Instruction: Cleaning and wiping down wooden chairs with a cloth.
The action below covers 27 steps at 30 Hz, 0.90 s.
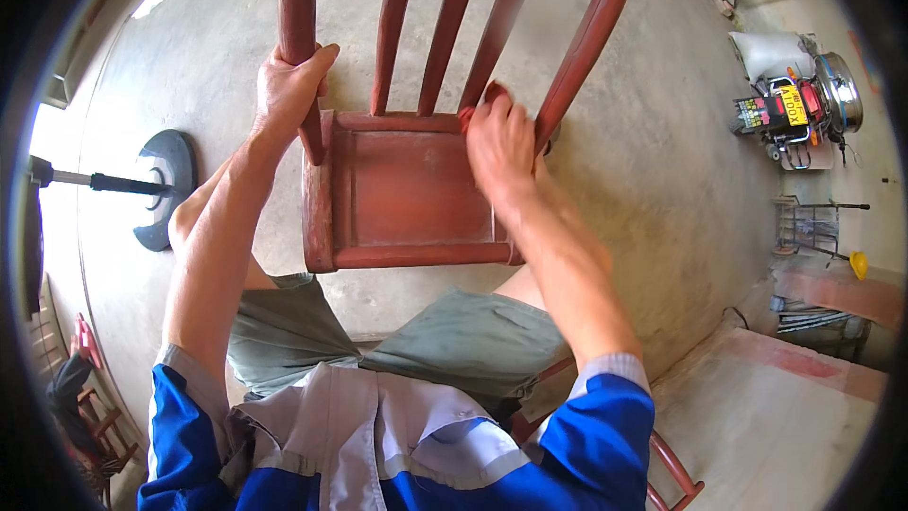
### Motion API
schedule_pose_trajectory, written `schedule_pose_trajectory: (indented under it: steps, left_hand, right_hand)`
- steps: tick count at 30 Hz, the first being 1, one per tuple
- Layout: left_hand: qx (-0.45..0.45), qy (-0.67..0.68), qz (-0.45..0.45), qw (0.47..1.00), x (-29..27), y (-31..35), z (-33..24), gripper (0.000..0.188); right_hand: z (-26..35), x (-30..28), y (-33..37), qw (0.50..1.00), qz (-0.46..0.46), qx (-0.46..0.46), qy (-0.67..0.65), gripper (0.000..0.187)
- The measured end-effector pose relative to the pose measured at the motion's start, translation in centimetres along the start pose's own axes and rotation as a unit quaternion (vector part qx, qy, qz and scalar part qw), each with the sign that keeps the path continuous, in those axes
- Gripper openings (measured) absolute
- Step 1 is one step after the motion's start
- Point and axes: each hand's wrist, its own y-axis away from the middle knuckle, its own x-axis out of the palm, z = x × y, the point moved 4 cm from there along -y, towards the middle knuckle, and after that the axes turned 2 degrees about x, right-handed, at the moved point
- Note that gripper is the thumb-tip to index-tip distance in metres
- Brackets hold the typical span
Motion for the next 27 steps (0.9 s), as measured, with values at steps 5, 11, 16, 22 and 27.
schedule_pose_trajectory:
  steps: [5, 11, 16, 22, 27]
  left_hand:
    - [0.001, 0.012, -0.01, 1.0, 0.5, 0.3, -0.8, 0.029]
    - [0.044, -0.022, -0.057, 0.997, 0.6, 0.5, -0.5, 0.042]
    - [0.047, -0.045, -0.075, 0.995, 0.5, 0.8, -1.9, 0.044]
    - [0.041, -0.044, -0.062, 0.996, 0.4, 0.6, -0.7, 0.044]
    - [0.041, -0.028, -0.05, 0.998, 0.9, 0.4, -0.6, 0.044]
  right_hand:
    - [-3.2, 4.5, -6.2, 0.951, 0.302, 0.01, 0.063, 0.018]
    - [-3.2, 5.7, -5.8, 0.811, 0.578, 0.074, -0.041, 0.016]
    - [-1.1, 3.5, -1.8, 0.893, 0.427, -0.015, 0.14, 0.018]
    - [0.4, 3.1, 3.2, 0.977, 0.178, -0.116, 0.035, 0.018]
    - [1.4, 1.7, 6.0, 0.975, 0.213, -0.063, -0.011, 0.016]
